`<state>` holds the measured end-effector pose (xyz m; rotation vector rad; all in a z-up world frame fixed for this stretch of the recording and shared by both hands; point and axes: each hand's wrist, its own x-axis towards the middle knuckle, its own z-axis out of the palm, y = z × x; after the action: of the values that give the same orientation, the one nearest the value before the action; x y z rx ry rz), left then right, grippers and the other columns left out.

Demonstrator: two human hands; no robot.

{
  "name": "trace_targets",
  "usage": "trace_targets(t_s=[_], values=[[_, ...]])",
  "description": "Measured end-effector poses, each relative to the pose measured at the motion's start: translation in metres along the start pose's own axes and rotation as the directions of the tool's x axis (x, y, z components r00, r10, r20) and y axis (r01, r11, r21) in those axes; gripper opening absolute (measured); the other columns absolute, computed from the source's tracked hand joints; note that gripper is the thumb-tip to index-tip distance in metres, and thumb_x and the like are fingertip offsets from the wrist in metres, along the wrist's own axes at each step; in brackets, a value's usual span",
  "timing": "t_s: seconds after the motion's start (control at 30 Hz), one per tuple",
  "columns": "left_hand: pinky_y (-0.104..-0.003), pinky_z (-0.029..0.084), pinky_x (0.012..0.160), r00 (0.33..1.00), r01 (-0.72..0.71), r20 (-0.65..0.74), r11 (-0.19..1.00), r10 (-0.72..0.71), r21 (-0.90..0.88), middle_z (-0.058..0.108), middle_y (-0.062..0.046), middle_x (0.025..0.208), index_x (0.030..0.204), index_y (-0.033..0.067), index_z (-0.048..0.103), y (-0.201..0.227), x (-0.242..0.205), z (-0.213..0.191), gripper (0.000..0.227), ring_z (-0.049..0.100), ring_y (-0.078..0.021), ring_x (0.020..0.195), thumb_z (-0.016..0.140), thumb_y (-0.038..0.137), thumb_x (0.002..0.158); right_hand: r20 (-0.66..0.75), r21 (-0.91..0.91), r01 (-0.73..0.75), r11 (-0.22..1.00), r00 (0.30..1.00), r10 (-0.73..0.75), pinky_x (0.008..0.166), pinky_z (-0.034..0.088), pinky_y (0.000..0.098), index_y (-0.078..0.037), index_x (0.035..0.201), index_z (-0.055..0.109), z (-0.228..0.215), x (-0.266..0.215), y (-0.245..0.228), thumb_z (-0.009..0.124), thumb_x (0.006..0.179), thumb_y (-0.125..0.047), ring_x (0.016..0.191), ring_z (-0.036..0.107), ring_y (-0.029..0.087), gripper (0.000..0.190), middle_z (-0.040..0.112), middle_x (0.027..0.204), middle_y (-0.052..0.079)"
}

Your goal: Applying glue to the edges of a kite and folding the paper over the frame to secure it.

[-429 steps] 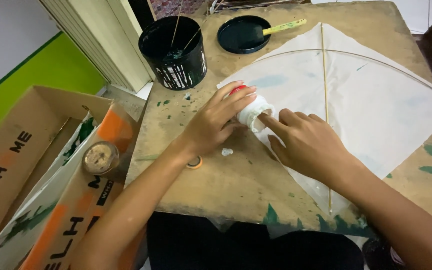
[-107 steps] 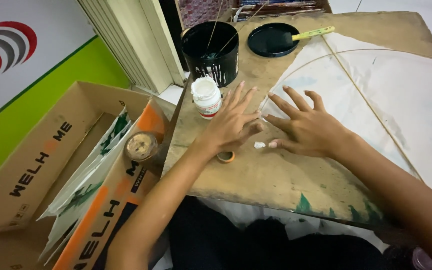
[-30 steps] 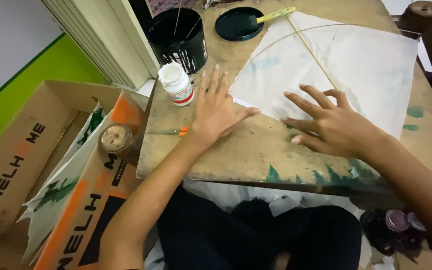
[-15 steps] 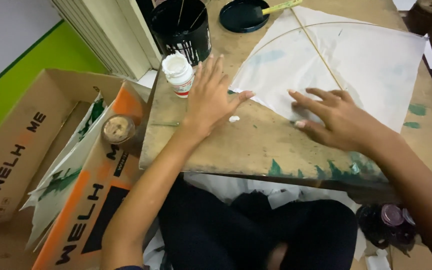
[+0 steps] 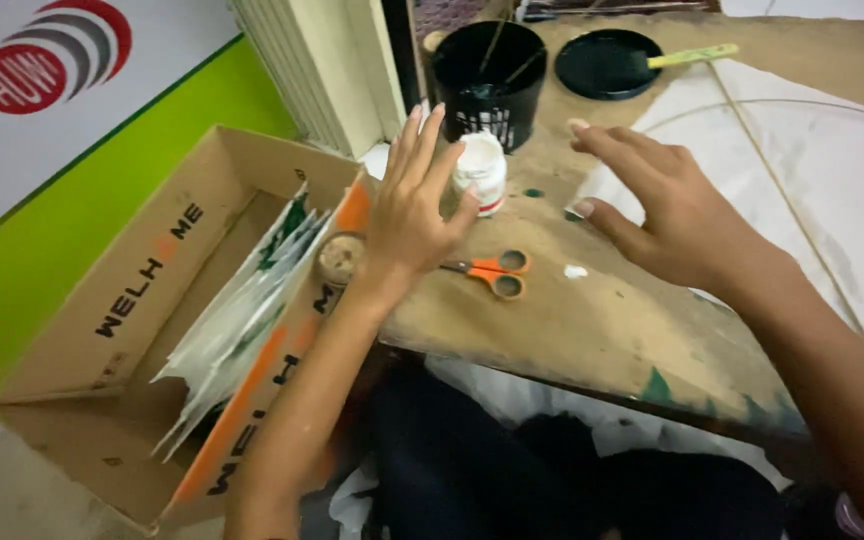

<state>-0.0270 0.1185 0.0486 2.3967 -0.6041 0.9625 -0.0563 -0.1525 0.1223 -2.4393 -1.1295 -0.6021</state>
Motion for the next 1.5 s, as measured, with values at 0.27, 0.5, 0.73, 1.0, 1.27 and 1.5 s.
trace_targets(t_s=[0.27,0.5,0.73,1.0,1.27,1.5], values=[[-0.052,0.016,0.127,0.969,0.160,0.189,0.987,-0.157,0.000,0.028,-0.017,0.165,0.140,0.0017,0.058,-0.039,-0.009,0.014,0.085,0.019,-0.0340,0.155,0.034,0.069,0.095,-0.013,0.060,0.078,0.995,0.997,-0.078,0.084,0.051,0.0425,0.002,0.146,0.052,0.033,0.051,-0.010,0.073,0.086,-0.007,0.099,0.064,0.036,0.065,0.066,0.121,0.021],[-0.040,0.052,0.100,0.927,0.308,0.292,0.923,-0.236,-0.232,0.060,-0.013,0.144,0.140,0.0033,0.055,-0.032,0.006,0.010,0.080,0.065,-0.0296,0.124,0.066,0.059,0.084,0.025,0.055,0.040,0.998,0.999,-0.042,0.080,0.052,0.0402,0.001,0.141,0.057,0.048,0.064,0.003,0.072,0.083,-0.005,0.097,0.066,0.032,0.061,0.068,0.119,0.018],[-0.034,0.058,0.081,0.924,0.353,0.312,0.806,-0.221,-0.475,0.076,-0.014,0.114,0.130,0.0043,0.063,-0.045,0.010,0.032,0.068,0.076,-0.0240,0.096,0.082,0.039,0.075,0.070,0.065,0.005,0.998,0.997,-0.009,0.084,0.052,0.0394,-0.001,0.143,0.056,0.041,0.058,0.010,0.072,0.084,-0.006,0.099,0.064,0.030,0.061,0.067,0.121,0.016],[-0.036,0.057,0.094,0.972,0.184,0.222,0.826,-0.073,-0.533,0.068,-0.013,0.128,0.133,0.0038,0.056,-0.028,0.020,0.049,0.071,0.071,-0.0264,0.110,0.089,0.024,0.073,0.097,-0.018,-0.036,0.999,0.995,0.037,0.088,0.053,0.0410,-0.005,0.138,0.060,0.019,0.020,0.025,0.071,0.078,-0.008,0.105,0.065,0.031,0.060,0.065,0.126,0.014],[-0.037,0.052,0.107,0.952,0.117,0.298,0.807,0.076,-0.579,0.058,-0.007,0.141,0.139,0.0079,0.054,0.028,0.049,0.055,0.074,0.061,-0.0241,0.125,0.088,0.015,0.074,0.163,-0.054,-0.224,0.973,0.959,0.230,0.058,0.055,0.0319,-0.013,0.125,0.068,-0.035,-0.011,0.039,0.071,0.083,-0.016,0.066,0.068,0.017,0.042,0.071,0.090,0.002],[-0.042,0.044,0.117,0.956,-0.103,0.171,0.820,0.238,-0.564,0.059,-0.007,0.141,0.136,0.0056,0.058,0.053,0.069,0.083,0.067,0.055,-0.0262,0.133,0.085,0.015,0.075,0.284,-0.167,-0.224,0.960,0.922,0.264,0.055,0.059,0.0315,-0.019,0.125,0.069,-0.033,-0.034,0.066,0.067,0.085,-0.022,0.059,0.072,0.017,0.040,0.074,0.077,-0.002]])
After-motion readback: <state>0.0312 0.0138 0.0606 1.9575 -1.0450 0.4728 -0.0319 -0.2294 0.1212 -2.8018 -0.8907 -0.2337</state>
